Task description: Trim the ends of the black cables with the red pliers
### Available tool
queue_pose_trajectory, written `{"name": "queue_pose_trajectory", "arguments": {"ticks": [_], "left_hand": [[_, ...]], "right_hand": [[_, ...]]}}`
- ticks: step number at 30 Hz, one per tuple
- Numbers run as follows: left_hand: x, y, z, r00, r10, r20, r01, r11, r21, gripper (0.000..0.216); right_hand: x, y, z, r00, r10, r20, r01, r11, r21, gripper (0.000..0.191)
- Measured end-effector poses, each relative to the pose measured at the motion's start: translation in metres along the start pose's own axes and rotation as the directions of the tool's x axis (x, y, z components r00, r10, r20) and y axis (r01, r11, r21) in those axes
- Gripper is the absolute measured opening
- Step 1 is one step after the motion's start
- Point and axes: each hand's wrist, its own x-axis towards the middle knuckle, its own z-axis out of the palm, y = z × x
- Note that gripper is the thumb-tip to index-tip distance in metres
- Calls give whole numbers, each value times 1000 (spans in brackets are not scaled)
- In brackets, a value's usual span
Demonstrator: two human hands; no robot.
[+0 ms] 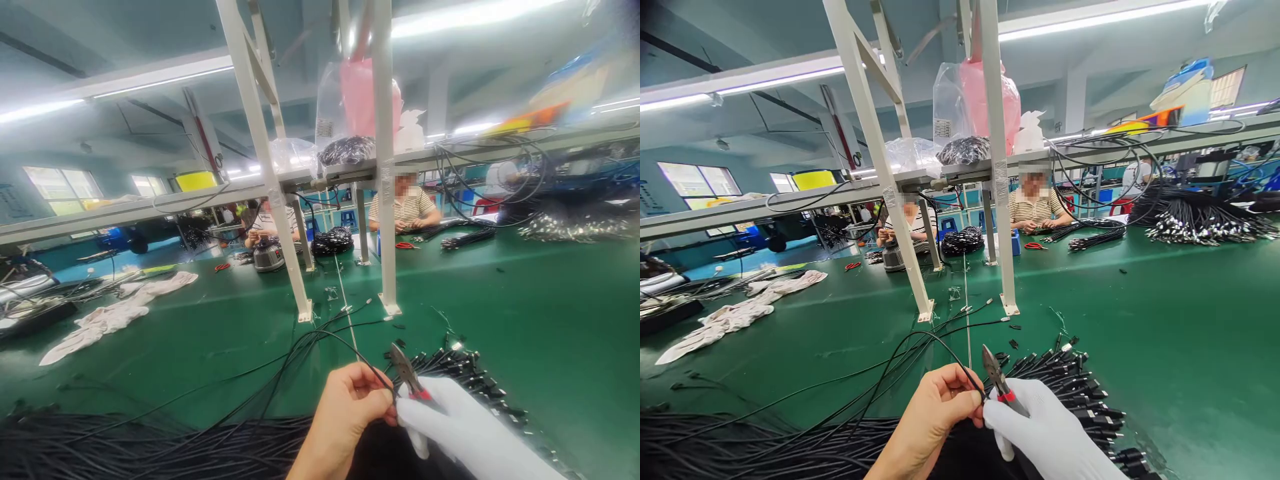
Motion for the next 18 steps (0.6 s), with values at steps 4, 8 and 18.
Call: {"name": "queue_pose_trajectory", "arguments": {"ticks": [4, 8, 18], "left_hand": [[2, -5, -1, 1000, -17, -10, 16, 1000, -15, 10], [7, -11, -1, 998, -48, -45, 46, 998, -46, 11], [4, -6, 2, 986, -99, -134, 96, 995, -27, 11]], "right_hand": [[-2, 4, 3, 995, -33, -89, 9, 966, -258, 29], [-7, 8, 10, 941, -255, -222, 73, 794, -603, 28], [-7, 11, 22, 536, -827, -171, 173, 306, -936, 24]]}}
